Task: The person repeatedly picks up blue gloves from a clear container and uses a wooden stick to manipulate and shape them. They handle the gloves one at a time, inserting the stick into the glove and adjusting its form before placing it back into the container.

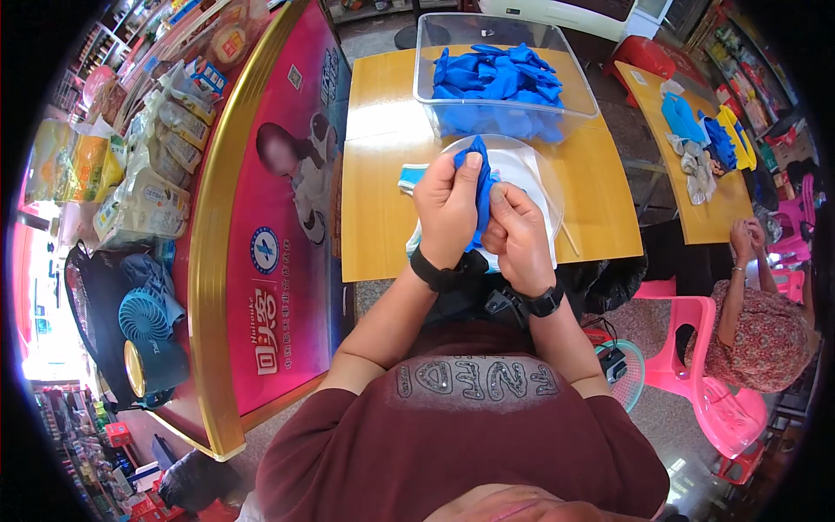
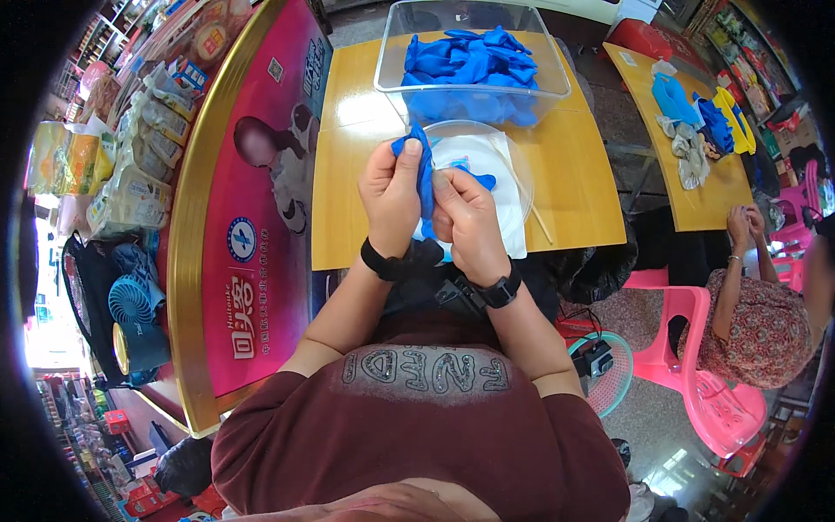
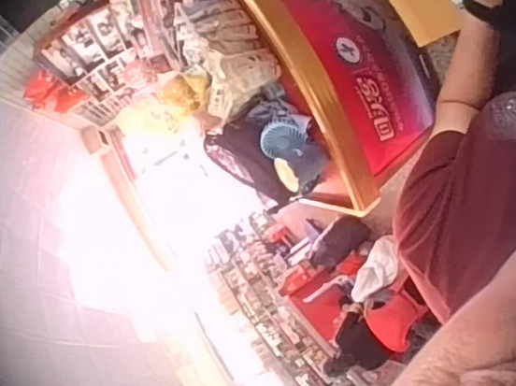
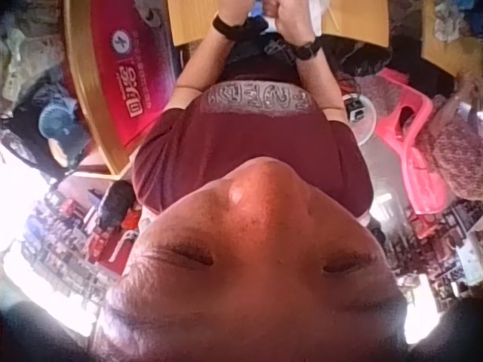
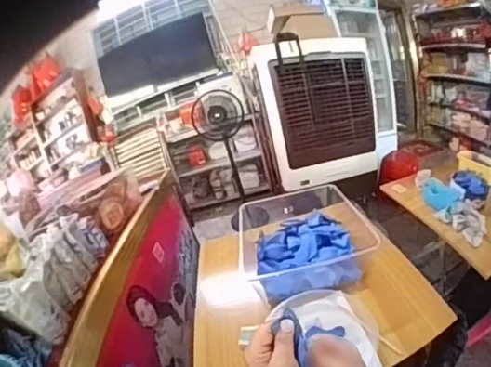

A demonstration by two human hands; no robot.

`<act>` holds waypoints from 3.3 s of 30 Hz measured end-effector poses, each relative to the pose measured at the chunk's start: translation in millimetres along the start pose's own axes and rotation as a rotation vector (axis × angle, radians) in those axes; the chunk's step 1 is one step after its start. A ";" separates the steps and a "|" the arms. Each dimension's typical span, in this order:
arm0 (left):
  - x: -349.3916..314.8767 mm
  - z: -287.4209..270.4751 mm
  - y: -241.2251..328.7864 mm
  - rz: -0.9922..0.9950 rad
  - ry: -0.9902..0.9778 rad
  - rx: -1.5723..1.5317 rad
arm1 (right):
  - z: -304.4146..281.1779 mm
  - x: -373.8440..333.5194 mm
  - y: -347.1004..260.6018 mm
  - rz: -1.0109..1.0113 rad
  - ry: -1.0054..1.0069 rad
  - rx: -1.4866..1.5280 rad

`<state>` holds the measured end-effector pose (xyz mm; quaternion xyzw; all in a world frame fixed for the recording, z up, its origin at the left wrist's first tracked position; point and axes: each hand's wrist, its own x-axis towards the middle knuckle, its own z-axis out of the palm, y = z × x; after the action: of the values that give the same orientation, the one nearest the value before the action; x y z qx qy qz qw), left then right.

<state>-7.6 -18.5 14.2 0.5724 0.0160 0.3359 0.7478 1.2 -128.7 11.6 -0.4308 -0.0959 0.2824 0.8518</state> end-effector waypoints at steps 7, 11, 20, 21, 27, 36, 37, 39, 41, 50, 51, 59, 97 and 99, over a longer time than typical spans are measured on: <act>10.4 -0.9 7.8 -0.003 0.001 0.034 | -8.8 1.9 -19.0 -0.096 -0.026 -0.332; 12.1 -8.0 16.1 0.004 0.019 0.048 | -5.2 1.9 -14.2 -0.200 0.003 -0.478; 1.3 -3.2 18.7 -0.090 0.046 -0.133 | 1.6 1.6 5.3 -0.429 0.112 -0.463; -1.1 -1.5 13.8 -0.063 0.036 -0.117 | 2.1 2.0 7.2 -0.435 0.121 -0.416; -4.0 0.9 0.9 0.026 0.027 0.023 | 1.3 -3.5 -0.7 -0.197 0.082 -0.213; 4.6 0.8 -4.6 -0.157 -0.066 -0.037 | -2.7 1.5 -22.3 -0.191 0.094 -0.363; 6.2 3.0 -2.2 -0.212 -0.064 -0.115 | -6.3 2.9 -22.5 -0.197 0.085 -0.430; 10.8 -4.8 5.4 -0.304 -0.116 -0.100 | -17.8 6.8 -22.7 -0.209 0.068 -0.564; 17.7 -9.8 6.6 -0.353 -0.125 -0.088 | -25.7 9.9 -24.6 -0.183 0.026 -0.669; 32.2 -28.5 14.2 -0.611 -0.348 -0.110 | -27.1 5.6 -30.5 -0.130 -0.206 -1.018; 32.8 -30.0 10.5 -0.628 -0.373 -0.129 | -27.9 5.5 -32.1 -0.119 -0.225 -1.043; 32.8 -26.8 -6.0 -0.133 -0.383 -0.148 | -26.0 5.4 -40.1 -0.008 -0.101 -0.634; 27.8 -31.1 1.2 -0.217 -0.372 -0.329 | -25.5 10.5 -23.6 -0.171 0.027 -0.743; 28.6 -30.4 8.4 -0.298 -0.396 -0.511 | -22.8 9.5 -21.8 -0.210 0.025 -0.786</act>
<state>-1.9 23.0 21.3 0.4122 -0.1307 0.0988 0.8963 26.9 -149.0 14.0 -0.7149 -0.2298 0.1305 0.6473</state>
